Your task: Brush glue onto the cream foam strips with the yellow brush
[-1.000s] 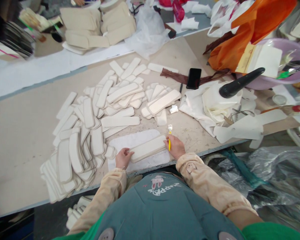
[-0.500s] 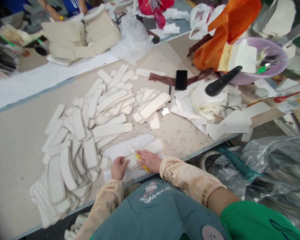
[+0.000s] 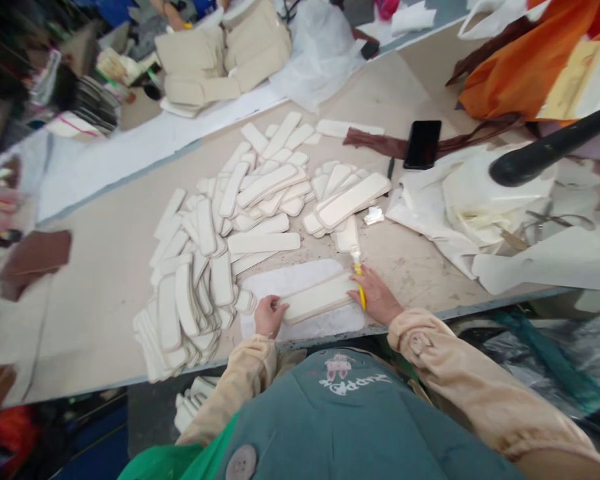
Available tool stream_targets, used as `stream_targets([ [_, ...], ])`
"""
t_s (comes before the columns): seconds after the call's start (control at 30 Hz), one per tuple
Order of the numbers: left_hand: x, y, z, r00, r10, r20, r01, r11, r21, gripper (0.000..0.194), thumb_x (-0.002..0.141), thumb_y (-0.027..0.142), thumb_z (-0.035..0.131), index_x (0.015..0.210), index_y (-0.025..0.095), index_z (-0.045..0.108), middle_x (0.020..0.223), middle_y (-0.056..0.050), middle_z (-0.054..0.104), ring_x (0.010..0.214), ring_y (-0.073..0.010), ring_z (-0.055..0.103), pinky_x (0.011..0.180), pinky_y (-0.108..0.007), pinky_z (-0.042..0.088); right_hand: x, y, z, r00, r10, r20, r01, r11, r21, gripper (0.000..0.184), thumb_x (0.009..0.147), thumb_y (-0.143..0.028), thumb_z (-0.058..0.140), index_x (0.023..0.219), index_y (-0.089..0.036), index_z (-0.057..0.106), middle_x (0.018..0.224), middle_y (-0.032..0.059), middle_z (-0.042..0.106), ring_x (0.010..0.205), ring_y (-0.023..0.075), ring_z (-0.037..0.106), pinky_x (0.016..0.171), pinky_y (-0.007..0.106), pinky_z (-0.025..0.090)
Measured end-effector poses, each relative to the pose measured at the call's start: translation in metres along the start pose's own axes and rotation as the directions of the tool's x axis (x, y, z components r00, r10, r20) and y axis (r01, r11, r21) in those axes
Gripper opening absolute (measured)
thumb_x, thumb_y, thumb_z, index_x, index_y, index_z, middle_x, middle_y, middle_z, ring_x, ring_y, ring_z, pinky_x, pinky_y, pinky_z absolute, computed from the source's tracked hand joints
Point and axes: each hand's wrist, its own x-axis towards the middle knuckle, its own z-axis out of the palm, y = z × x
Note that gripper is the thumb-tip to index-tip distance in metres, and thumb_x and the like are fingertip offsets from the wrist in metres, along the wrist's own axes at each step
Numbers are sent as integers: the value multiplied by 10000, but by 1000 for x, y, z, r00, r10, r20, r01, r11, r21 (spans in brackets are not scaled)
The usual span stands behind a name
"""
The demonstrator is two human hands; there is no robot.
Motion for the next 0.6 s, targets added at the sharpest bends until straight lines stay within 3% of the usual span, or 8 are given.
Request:
stream_targets([
  [0.07, -2, -1, -1, 1000, 1, -21, -3, 998, -70, 252, 700, 279, 657, 922, 168, 612, 832, -30, 594, 726, -134, 553, 736, -274, 448, 2, 2, -4, 1000, 10, -29, -10, 1000, 3, 329, 851, -318, 548, 1140, -173, 489, 1306, 162, 494, 1291, 304, 368, 1027, 570, 332],
  [0.2, -10, 3, -3, 1000, 4, -13, -8, 944, -329, 213, 702, 276, 641, 887, 178, 600, 741, 6, 570, 671, -109, 532, 681, -246, 445, 15, -7, -14, 999, -37, 34, 34, 996, 80, 282, 833, -313, 573, 1086, -197, 522, 1269, 138, 537, 1241, 291, 437, 1017, 544, 371],
  [0.4, -23, 33, -14, 990, 118, 74, -28, 689, -724, 277, 673, 313, 676, 884, 161, 580, 705, 28, 527, 609, -71, 479, 585, -194, 401, 38, -37, -22, 976, -160, 147, 115, 953, 279, 221, 830, -336, 583, 1010, -216, 538, 1149, 103, 611, 1106, 239, 554, 955, 444, 448],
  [0.5, -28, 58, -29, 986, 158, 55, -48, 583, -811, 317, 660, 309, 708, 914, 165, 586, 738, 19, 544, 654, -72, 502, 620, -190, 416, 45, -53, -28, 967, -150, 205, 59, 918, 392, 226, 826, -365, 580, 991, -226, 515, 1076, 80, 632, 1005, 211, 604, 871, 380, 488],
  [0.6, -32, 85, -44, 986, 166, 1, -83, 502, -861, 321, 659, 317, 722, 915, 168, 598, 750, 8, 565, 681, -79, 524, 641, -194, 430, 49, -74, -38, 976, -39, 214, -66, 884, 464, 226, 806, -399, 585, 945, -241, 500, 977, 41, 638, 900, 197, 619, 793, 343, 497],
])
